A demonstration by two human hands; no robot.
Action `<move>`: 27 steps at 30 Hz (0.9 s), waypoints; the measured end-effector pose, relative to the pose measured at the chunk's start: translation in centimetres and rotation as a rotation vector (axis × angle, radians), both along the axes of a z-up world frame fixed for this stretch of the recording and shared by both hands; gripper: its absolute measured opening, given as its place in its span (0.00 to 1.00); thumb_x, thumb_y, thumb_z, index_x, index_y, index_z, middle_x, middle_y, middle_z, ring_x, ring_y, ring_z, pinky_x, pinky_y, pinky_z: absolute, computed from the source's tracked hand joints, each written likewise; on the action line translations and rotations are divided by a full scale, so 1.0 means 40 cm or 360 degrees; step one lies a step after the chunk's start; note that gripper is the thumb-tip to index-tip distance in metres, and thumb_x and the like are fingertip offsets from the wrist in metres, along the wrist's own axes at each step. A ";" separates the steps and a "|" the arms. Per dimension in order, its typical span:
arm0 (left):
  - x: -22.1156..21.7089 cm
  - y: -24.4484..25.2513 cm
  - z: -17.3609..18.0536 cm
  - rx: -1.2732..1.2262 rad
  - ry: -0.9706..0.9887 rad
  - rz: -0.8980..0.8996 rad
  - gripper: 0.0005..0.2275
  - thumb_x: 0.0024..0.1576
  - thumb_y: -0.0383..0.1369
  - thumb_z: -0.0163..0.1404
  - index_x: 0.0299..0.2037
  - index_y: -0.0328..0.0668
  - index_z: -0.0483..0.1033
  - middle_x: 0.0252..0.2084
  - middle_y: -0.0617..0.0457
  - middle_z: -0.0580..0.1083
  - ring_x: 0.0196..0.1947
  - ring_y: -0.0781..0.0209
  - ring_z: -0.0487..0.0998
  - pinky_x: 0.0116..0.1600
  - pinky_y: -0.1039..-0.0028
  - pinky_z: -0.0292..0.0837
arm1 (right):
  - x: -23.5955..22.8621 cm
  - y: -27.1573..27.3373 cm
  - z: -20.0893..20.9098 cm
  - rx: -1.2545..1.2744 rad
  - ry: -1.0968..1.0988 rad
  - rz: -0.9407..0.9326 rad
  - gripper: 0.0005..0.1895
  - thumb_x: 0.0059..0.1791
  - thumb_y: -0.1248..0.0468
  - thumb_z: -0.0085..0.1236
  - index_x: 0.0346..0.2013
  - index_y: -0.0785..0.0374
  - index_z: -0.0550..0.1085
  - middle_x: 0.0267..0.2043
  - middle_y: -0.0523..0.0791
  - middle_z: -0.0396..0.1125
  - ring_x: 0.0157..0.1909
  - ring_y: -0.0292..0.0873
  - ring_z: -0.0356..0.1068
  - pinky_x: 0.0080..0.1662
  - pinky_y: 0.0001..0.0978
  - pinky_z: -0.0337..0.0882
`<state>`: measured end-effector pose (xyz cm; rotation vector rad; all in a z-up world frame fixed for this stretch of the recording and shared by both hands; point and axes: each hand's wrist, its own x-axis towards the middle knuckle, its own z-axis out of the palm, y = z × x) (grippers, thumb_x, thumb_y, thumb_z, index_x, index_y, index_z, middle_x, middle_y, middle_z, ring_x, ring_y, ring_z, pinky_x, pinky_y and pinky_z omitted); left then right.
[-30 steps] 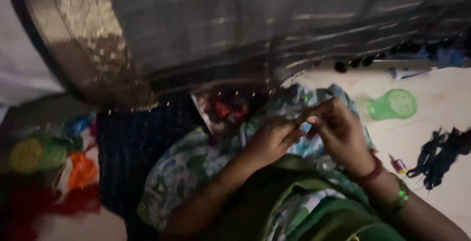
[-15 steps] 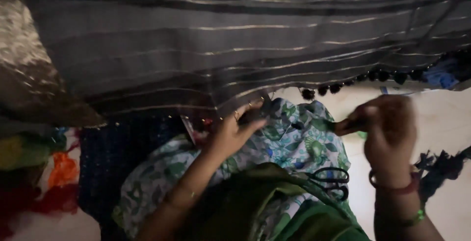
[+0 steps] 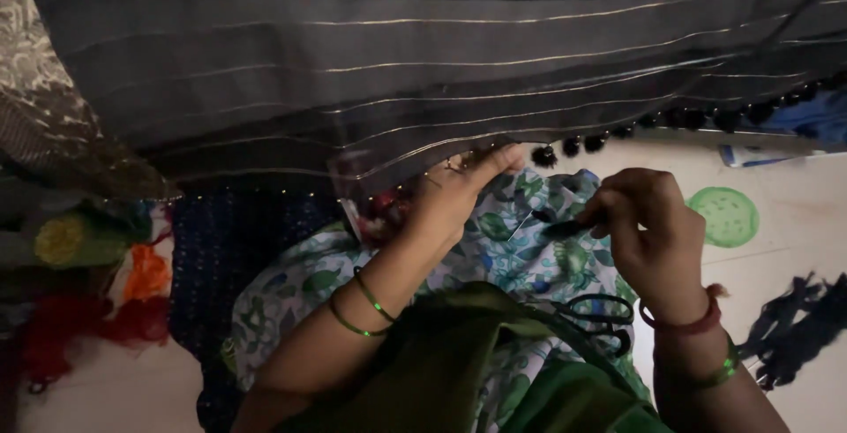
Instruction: The recorder is attaching decorative beads or tassels to the border of a dark saree fabric.
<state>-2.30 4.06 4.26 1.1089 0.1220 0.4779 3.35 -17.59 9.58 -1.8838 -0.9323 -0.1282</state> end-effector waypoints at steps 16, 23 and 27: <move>-0.086 -0.058 0.094 0.0105 0.0031 -0.0268 0.06 0.61 0.24 0.55 0.47 0.34 0.78 0.43 0.54 0.79 0.44 0.64 0.80 0.52 0.72 0.77 | 0.014 0.040 0.058 -0.0114 -0.0596 0.0154 0.17 0.44 0.80 0.59 0.44 0.63 0.79 0.44 0.48 0.73 0.44 0.46 0.75 0.43 0.35 0.74; -0.104 -0.057 0.094 0.0265 -0.0005 -0.0275 0.05 0.63 0.24 0.54 0.46 0.34 0.77 0.42 0.52 0.79 0.44 0.64 0.81 0.52 0.72 0.78 | 0.017 0.052 0.056 -0.0044 -0.0568 0.0146 0.16 0.46 0.80 0.60 0.45 0.63 0.79 0.44 0.47 0.72 0.44 0.46 0.75 0.44 0.34 0.74; -0.111 -0.059 0.101 0.0263 0.0001 -0.0281 0.03 0.64 0.24 0.54 0.45 0.33 0.78 0.40 0.52 0.79 0.43 0.64 0.80 0.51 0.73 0.77 | 0.014 0.056 0.055 -0.0058 -0.0581 0.0121 0.17 0.44 0.81 0.59 0.44 0.64 0.79 0.44 0.48 0.72 0.43 0.46 0.75 0.42 0.34 0.74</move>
